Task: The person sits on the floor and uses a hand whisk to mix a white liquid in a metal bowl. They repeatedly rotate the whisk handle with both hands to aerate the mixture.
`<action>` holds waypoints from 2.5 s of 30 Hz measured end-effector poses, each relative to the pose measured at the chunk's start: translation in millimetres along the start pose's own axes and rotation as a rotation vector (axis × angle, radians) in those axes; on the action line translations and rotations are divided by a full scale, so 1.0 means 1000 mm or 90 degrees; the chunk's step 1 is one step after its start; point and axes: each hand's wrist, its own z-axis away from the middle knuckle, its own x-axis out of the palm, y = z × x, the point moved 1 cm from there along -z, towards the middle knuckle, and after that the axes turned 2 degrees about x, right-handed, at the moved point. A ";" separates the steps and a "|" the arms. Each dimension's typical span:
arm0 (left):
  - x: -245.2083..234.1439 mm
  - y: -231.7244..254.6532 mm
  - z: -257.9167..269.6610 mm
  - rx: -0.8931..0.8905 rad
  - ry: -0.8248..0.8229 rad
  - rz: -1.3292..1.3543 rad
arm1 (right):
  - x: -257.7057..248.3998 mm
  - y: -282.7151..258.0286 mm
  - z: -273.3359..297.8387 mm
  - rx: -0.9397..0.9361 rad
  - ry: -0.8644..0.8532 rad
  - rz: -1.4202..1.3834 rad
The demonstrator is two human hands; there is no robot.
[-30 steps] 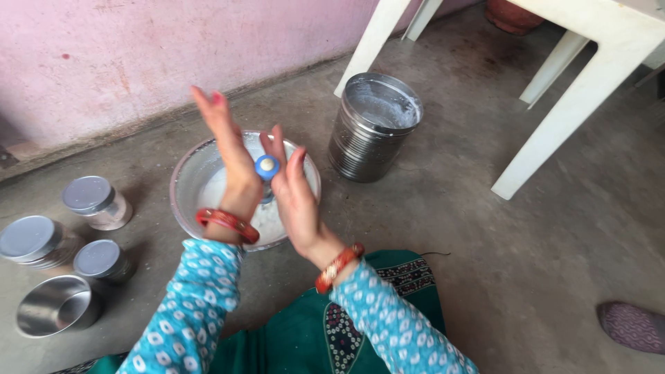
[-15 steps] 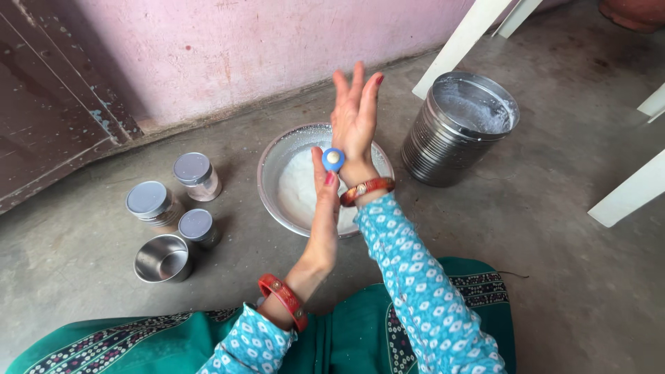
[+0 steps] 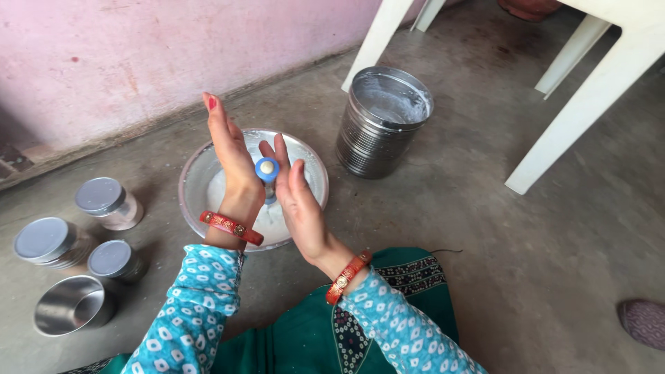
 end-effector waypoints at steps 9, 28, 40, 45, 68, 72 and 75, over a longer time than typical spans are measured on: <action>0.004 0.020 0.090 -0.060 -0.180 -0.150 | -0.035 0.021 -0.090 -0.009 0.043 -0.113; -0.017 0.003 -0.003 -0.056 -0.018 -0.022 | -0.004 0.009 -0.026 0.033 -0.077 -0.051; -0.021 0.023 0.068 -0.126 -0.168 0.003 | -0.026 0.046 -0.125 -0.116 0.111 -0.077; -0.032 0.041 0.089 -0.161 -0.192 -0.086 | -0.025 0.046 -0.141 -0.091 0.198 -0.079; -0.011 0.029 0.061 -0.145 -0.198 -0.049 | -0.020 0.037 -0.085 -0.053 0.126 -0.135; -0.025 0.044 0.085 -0.116 -0.229 -0.057 | -0.025 0.042 -0.127 -0.040 0.162 -0.082; -0.026 0.048 0.090 -0.147 -0.211 -0.089 | -0.021 0.040 -0.139 -0.044 0.196 -0.043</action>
